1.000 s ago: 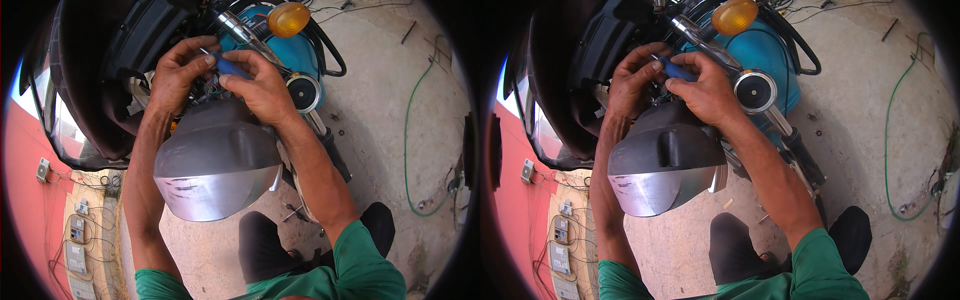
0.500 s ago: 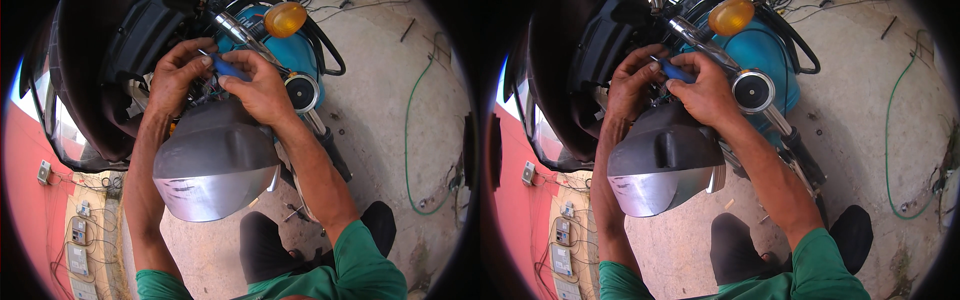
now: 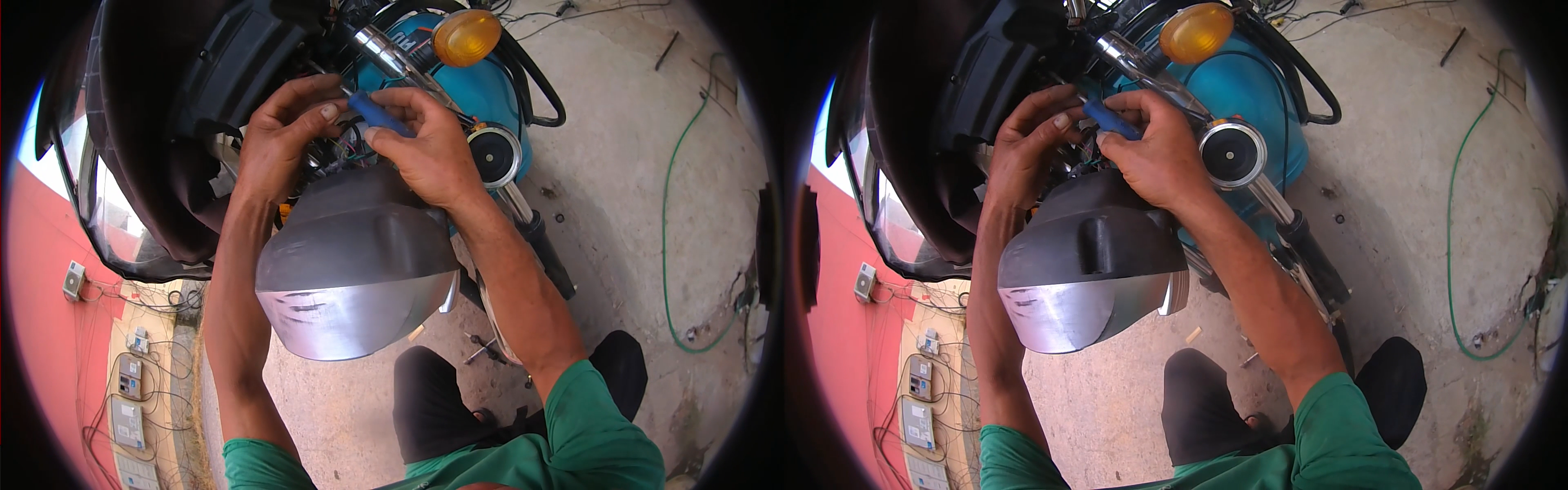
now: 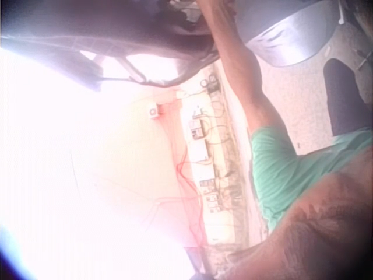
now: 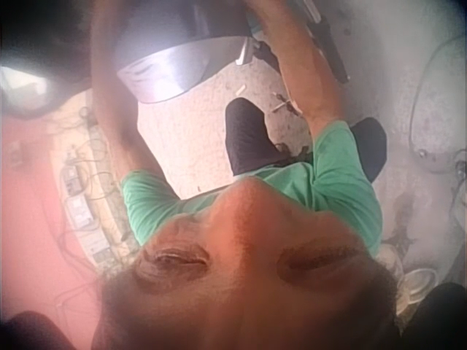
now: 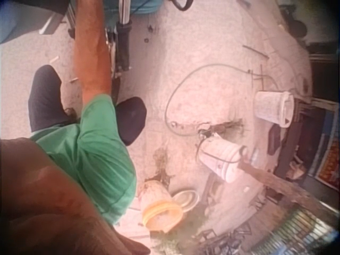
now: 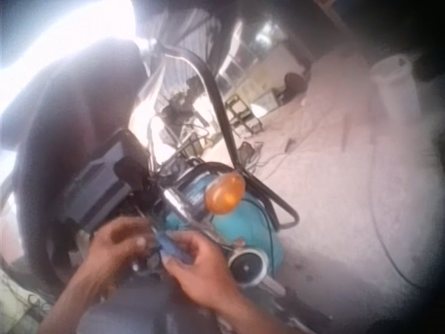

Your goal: The person uses a screwdriver and pliers to manipulate wires on the front of an electric tricycle. They strip wire insulation and reconnect electrical components by hand.

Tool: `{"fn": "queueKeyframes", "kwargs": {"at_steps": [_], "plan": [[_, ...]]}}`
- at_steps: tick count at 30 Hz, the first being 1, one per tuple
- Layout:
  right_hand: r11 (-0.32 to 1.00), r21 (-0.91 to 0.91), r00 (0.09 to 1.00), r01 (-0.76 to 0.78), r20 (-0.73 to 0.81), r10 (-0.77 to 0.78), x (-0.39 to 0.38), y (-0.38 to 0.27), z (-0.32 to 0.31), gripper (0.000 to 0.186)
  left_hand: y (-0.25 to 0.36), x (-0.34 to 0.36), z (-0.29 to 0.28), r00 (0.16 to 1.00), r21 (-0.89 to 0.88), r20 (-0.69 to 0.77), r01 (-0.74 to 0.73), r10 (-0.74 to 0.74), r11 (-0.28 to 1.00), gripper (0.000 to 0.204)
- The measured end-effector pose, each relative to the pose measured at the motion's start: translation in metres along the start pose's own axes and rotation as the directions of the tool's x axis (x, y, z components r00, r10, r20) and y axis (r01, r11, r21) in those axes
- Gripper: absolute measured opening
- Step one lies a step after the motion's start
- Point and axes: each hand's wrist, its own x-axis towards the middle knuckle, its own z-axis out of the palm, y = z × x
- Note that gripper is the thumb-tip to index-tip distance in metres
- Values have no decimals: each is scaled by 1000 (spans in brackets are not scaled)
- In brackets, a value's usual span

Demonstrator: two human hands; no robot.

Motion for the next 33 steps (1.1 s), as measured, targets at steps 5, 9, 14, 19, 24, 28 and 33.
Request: {"fn": "queueKeyframes", "kwargs": {"at_steps": [5, 9, 14, 19, 24, 28, 33], "plan": [[1000, 8, 1000, -2, 12, 2, 2, 7, 1, 39, 2, -8, 1, 998, 13, -41, 49, -49, 999, 38], [1000, 16, 1000, -20, 8, 20, 0, 2, 2, 39, 2, -7, 3, 993, 66, -98, 71, -64, 995, 43], [1000, 19, 999, -18, 27, 17, 2, 7, 1, 39, -1, -6, 7, 983, 32, -182, 41, -34, 999, 36], [999, 19, 998, -48, 34, 48, 1, 2, 0, 40, -2, -6, 12, 972, 196, -224, -20, 64, 980, 42], [998, 9, 998, -59, 39, 59, 2, 3, 0, 40, -5, -5, 10, 972, 300, -200, -55, 119, 952, 49], [997, 17, 996, -77, 48, 76, 1, 2, -1, 40, -5, -3, 9, 961, 461, -222, -47, 166, 886, 49], [998, 4, 997, -61, 42, 61, 3, 4, -2, 42, -3, 1, 8, 922, 735, -249, -20, 297, 678, 42]]}}
